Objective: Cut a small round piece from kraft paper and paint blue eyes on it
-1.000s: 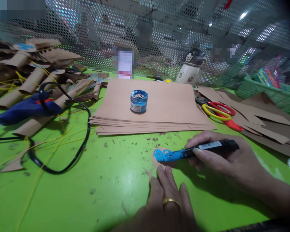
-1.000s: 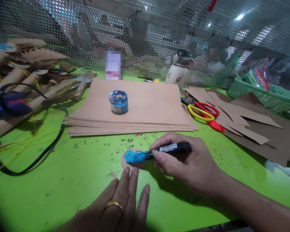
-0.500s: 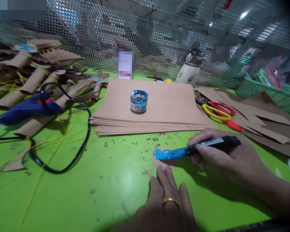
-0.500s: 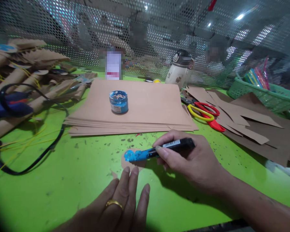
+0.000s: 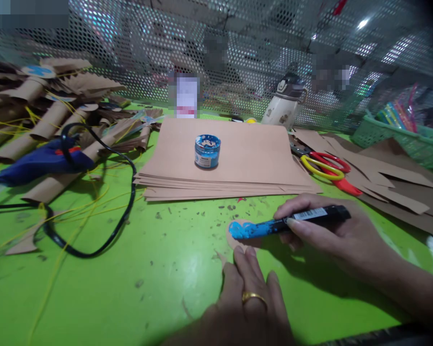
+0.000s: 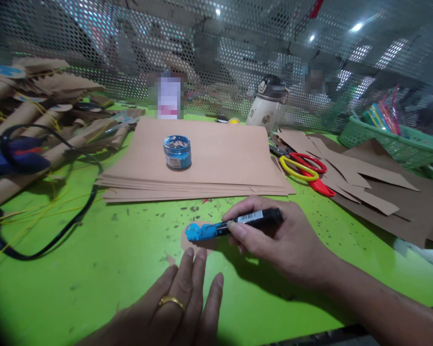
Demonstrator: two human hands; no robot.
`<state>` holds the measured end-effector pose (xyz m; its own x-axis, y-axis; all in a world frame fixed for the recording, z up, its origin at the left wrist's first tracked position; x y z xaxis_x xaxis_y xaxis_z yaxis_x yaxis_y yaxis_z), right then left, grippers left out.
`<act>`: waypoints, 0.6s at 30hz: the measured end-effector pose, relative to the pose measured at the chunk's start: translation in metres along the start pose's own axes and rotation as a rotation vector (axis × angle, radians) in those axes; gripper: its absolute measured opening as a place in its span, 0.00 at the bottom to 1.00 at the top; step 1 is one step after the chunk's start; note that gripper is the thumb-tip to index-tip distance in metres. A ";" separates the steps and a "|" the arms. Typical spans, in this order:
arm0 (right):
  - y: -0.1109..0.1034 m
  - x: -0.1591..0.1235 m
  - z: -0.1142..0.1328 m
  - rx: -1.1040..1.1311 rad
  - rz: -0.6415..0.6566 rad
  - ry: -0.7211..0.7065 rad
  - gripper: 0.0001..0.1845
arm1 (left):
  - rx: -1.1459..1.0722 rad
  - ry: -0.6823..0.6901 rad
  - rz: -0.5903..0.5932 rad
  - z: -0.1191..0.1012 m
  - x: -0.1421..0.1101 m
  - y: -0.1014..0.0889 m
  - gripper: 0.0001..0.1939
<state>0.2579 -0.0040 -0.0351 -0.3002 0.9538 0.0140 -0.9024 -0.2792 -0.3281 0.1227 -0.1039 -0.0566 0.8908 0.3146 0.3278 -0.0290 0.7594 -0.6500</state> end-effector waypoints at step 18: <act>0.003 0.008 0.003 -0.002 0.048 -0.035 0.11 | -0.007 -0.033 -0.041 -0.002 -0.001 0.000 0.15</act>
<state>0.2516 0.0024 -0.0330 -0.3540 0.9347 0.0312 -0.8860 -0.3245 -0.3311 0.1227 -0.1053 -0.0583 0.8757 0.3018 0.3769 0.0109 0.7680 -0.6404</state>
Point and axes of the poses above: each hand's wrist, its own x-axis towards the middle knuckle, its own y-axis out of the palm, z = x × y, the point moved 7 cm from there along x, towards the middle knuckle, and after that the axes turned 5 degrees about x, right-handed, at the moved point
